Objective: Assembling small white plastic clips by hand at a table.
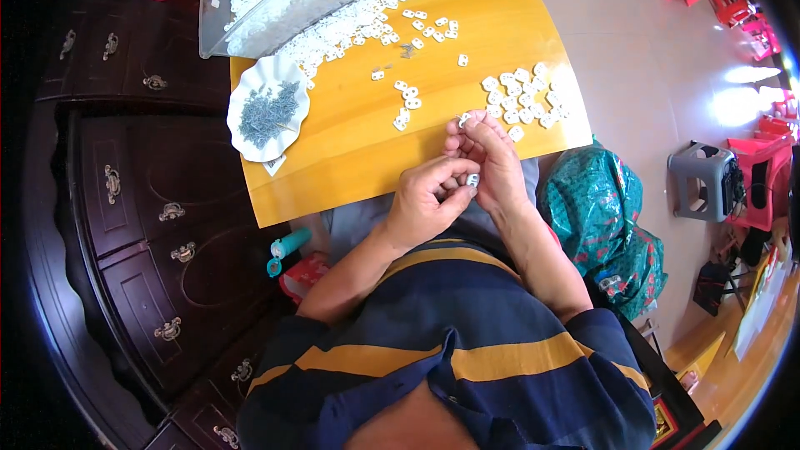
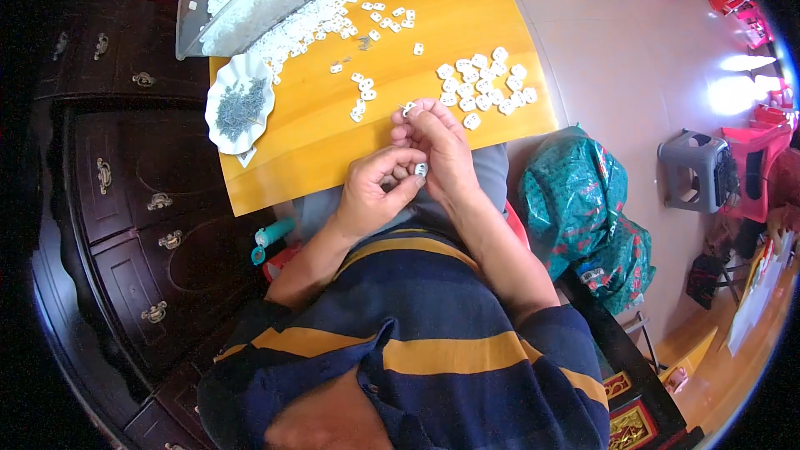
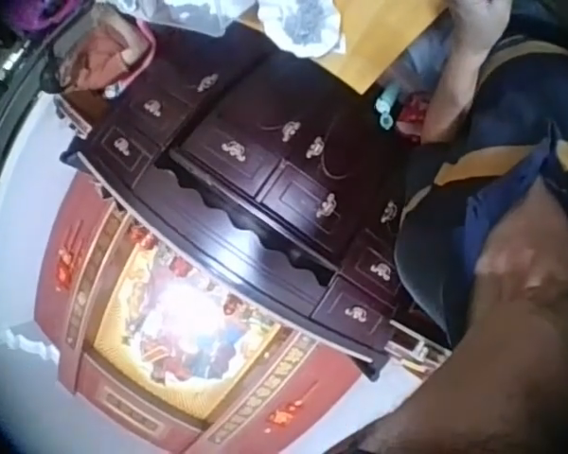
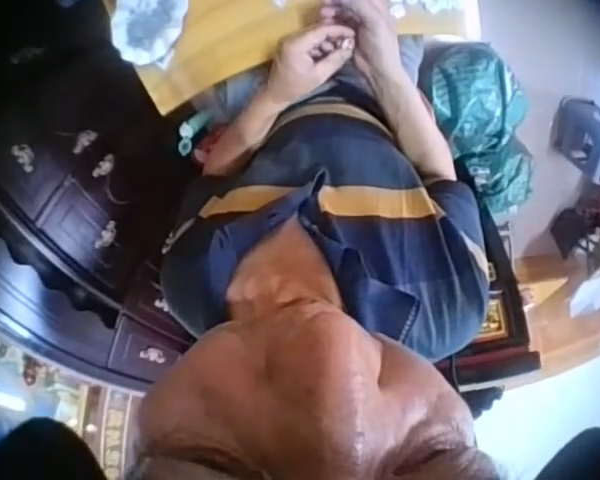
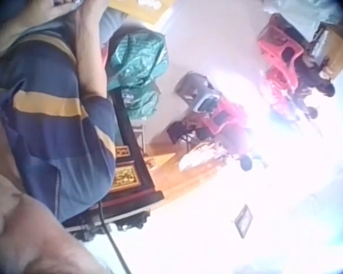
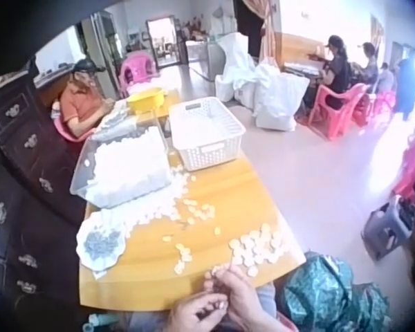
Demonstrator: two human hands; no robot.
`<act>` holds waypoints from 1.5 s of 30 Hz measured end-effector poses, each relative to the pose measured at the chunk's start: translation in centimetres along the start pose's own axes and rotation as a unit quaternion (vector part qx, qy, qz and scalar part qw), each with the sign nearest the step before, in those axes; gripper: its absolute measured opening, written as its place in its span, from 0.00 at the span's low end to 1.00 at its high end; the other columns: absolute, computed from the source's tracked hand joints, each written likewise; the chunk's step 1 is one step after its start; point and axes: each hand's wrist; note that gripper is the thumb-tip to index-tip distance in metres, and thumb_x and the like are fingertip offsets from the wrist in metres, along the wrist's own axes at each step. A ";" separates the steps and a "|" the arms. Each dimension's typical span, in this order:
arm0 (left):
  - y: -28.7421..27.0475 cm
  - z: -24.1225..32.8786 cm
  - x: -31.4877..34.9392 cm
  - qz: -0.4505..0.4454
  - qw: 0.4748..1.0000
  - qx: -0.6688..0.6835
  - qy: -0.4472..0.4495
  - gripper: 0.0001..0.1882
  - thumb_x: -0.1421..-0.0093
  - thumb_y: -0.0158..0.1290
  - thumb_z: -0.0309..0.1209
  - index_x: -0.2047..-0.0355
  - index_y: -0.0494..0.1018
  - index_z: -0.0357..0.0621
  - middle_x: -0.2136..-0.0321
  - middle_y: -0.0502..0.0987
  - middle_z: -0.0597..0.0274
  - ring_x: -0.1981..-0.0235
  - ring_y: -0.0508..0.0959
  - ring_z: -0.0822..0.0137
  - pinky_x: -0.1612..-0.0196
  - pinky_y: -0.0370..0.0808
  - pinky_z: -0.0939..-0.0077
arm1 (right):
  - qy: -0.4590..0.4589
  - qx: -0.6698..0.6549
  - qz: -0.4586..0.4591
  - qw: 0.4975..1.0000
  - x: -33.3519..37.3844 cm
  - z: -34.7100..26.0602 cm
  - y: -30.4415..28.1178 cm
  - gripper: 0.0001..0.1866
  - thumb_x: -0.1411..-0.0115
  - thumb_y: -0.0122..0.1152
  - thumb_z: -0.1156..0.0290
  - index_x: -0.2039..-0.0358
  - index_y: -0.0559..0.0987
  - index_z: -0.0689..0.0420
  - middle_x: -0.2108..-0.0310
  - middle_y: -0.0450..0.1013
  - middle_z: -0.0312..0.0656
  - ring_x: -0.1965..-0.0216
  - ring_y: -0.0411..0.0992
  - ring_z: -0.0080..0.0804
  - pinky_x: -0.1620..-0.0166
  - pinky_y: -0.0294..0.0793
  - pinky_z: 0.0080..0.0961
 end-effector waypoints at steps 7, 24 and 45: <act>-3.2 0.5 -1.2 0.125 0.991 0.040 0.034 0.14 0.40 0.58 0.17 0.53 0.77 0.36 0.65 0.81 0.66 0.71 0.76 0.82 0.66 0.75 0.85 | -0.012 0.021 -0.029 0.999 0.1 0.7 -0.4 0.04 0.32 0.56 0.72 0.58 0.75 0.55 0.63 0.78 0.40 0.65 0.77 0.26 0.58 0.77 0.22; -5.1 0.4 -1.9 0.085 0.996 -0.003 0.002 0.17 0.38 0.58 0.16 0.49 0.75 0.33 0.62 0.78 0.66 0.66 0.76 0.81 0.59 0.75 0.86 | -0.019 0.170 -0.042 0.984 0.6 0.9 0.0 0.03 0.31 0.58 0.70 0.60 0.75 0.54 0.66 0.77 0.34 0.66 0.74 0.20 0.62 0.71 0.16; -4.5 0.2 -2.0 0.068 0.979 0.187 -0.040 0.09 0.35 0.57 0.19 0.55 0.73 0.36 0.63 0.79 0.66 0.64 0.79 0.81 0.58 0.76 0.86 | -0.002 0.110 -0.028 0.994 0.3 0.5 -0.3 0.03 0.33 0.56 0.71 0.62 0.75 0.55 0.66 0.77 0.37 0.67 0.75 0.22 0.59 0.74 0.20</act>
Point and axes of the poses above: each hand's wrist, its own x-axis away from the middle knuckle, its own y-axis out of the palm, z = x × y
